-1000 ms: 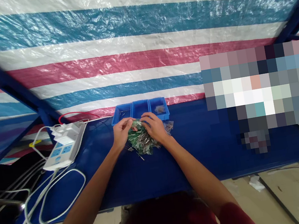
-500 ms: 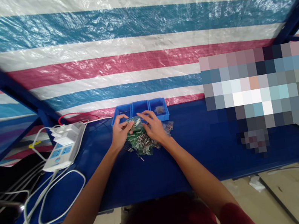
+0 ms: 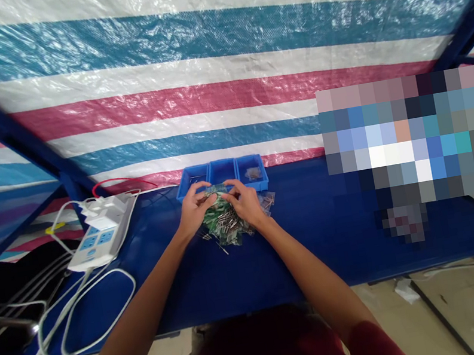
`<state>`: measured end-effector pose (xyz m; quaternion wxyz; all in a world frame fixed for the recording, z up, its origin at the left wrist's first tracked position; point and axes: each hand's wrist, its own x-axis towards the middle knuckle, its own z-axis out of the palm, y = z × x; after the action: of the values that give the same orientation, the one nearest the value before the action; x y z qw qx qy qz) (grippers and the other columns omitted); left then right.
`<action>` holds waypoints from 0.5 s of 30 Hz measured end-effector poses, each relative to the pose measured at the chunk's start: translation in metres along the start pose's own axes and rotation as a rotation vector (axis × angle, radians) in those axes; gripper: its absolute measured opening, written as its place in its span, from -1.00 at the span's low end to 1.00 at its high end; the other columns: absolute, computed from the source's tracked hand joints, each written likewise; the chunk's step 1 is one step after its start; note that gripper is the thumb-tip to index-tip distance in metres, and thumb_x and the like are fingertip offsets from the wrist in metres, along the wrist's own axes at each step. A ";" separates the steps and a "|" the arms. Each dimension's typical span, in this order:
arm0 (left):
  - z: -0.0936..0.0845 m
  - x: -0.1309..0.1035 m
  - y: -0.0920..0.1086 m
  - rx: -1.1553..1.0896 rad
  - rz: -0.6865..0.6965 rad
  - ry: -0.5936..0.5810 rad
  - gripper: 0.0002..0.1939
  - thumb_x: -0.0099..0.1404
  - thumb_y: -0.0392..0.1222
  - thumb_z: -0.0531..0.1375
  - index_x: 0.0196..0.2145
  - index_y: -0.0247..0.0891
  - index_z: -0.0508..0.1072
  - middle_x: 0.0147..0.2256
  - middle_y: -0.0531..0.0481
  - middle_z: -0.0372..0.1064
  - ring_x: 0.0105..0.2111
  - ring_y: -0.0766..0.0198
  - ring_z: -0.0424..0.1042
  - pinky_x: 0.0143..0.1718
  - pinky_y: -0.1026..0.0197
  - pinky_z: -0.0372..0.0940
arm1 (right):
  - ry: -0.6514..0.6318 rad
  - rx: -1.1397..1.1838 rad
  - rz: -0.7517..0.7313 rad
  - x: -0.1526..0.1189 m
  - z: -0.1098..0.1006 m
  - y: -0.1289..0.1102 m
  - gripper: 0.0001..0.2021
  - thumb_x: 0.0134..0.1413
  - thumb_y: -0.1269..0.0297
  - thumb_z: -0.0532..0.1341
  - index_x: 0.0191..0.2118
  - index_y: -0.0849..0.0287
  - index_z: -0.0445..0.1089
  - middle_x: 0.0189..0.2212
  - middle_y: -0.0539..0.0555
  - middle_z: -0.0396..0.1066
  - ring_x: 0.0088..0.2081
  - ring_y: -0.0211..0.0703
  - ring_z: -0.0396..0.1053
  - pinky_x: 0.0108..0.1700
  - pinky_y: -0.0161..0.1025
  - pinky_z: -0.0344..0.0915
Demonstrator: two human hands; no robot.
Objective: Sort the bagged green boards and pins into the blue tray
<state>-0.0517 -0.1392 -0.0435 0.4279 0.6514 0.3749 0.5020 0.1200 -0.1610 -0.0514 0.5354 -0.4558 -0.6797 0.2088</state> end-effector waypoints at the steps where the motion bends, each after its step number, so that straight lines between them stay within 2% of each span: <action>1: 0.001 0.000 0.001 -0.030 -0.007 0.019 -0.54 0.13 0.04 0.33 -0.11 -0.22 0.33 -0.54 0.13 0.35 -0.57 0.32 0.39 -0.48 0.29 0.30 | 0.001 0.016 0.005 -0.001 0.000 -0.002 -0.71 0.22 0.18 0.13 0.00 0.15 0.36 -0.55 -0.03 0.38 -0.47 -0.16 0.35 -0.33 -0.22 0.31; 4: 0.002 -0.001 0.004 -0.082 -0.007 0.054 -0.61 0.13 0.03 0.33 -0.20 -0.22 0.33 -0.59 0.17 0.30 -0.64 0.36 0.34 -0.52 0.30 0.27 | 0.020 0.004 -0.095 -0.001 -0.001 -0.004 -0.69 0.28 0.26 0.01 0.07 0.11 0.31 -0.31 0.08 0.44 -0.31 -0.14 0.41 -0.23 -0.19 0.36; 6: 0.003 0.000 0.006 -0.084 -0.012 0.053 -0.65 0.15 0.07 0.32 -0.30 -0.24 0.36 -0.59 0.14 0.29 -0.64 0.36 0.33 -0.51 0.29 0.27 | 0.036 -0.049 -0.207 -0.001 0.000 -0.001 -0.74 0.26 0.25 0.05 -0.02 0.10 0.38 -0.07 0.17 0.37 -0.10 -0.08 0.38 -0.12 -0.14 0.36; 8: 0.003 0.000 0.007 -0.075 -0.021 0.029 -0.62 0.22 0.15 0.22 -0.33 -0.27 0.41 -0.56 0.09 0.31 -0.60 0.34 0.34 -0.49 0.26 0.28 | 0.053 -0.097 -0.265 0.000 0.001 0.003 -0.79 0.23 0.23 0.10 -0.15 0.12 0.44 0.01 0.21 0.31 0.02 -0.03 0.32 -0.03 -0.10 0.33; 11: 0.001 0.001 0.007 0.017 0.033 -0.004 -0.52 0.28 0.24 0.10 -0.33 -0.29 0.47 -0.43 -0.03 0.38 -0.45 0.26 0.39 -0.42 0.23 0.31 | 0.048 -0.114 -0.225 0.001 0.003 0.009 -0.80 0.22 0.20 0.12 -0.26 0.14 0.45 -0.18 0.18 0.43 -0.10 -0.04 0.39 -0.04 -0.10 0.32; 13: -0.001 0.001 0.006 0.130 0.105 0.007 -0.55 0.21 0.22 0.19 -0.37 -0.28 0.48 -0.29 -0.09 0.39 -0.30 0.20 0.40 -0.34 0.22 0.32 | 0.042 -0.111 -0.146 0.001 0.003 0.010 -0.79 0.21 0.16 0.14 -0.27 0.15 0.45 -0.33 0.11 0.47 -0.25 -0.07 0.42 -0.13 -0.13 0.32; 15: -0.002 0.001 0.005 0.186 0.126 0.011 -0.61 0.15 0.16 0.27 -0.41 -0.28 0.46 -0.26 -0.08 0.39 -0.25 0.18 0.41 -0.30 0.22 0.33 | 0.053 -0.096 -0.060 0.001 0.003 0.008 -0.78 0.17 0.12 0.16 -0.23 0.14 0.44 -0.43 0.05 0.46 -0.35 -0.10 0.40 -0.21 -0.17 0.32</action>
<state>-0.0533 -0.1396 -0.0381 0.3312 0.7076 0.3805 0.4948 0.1207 -0.1557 -0.0578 0.5369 -0.4655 -0.6879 0.1478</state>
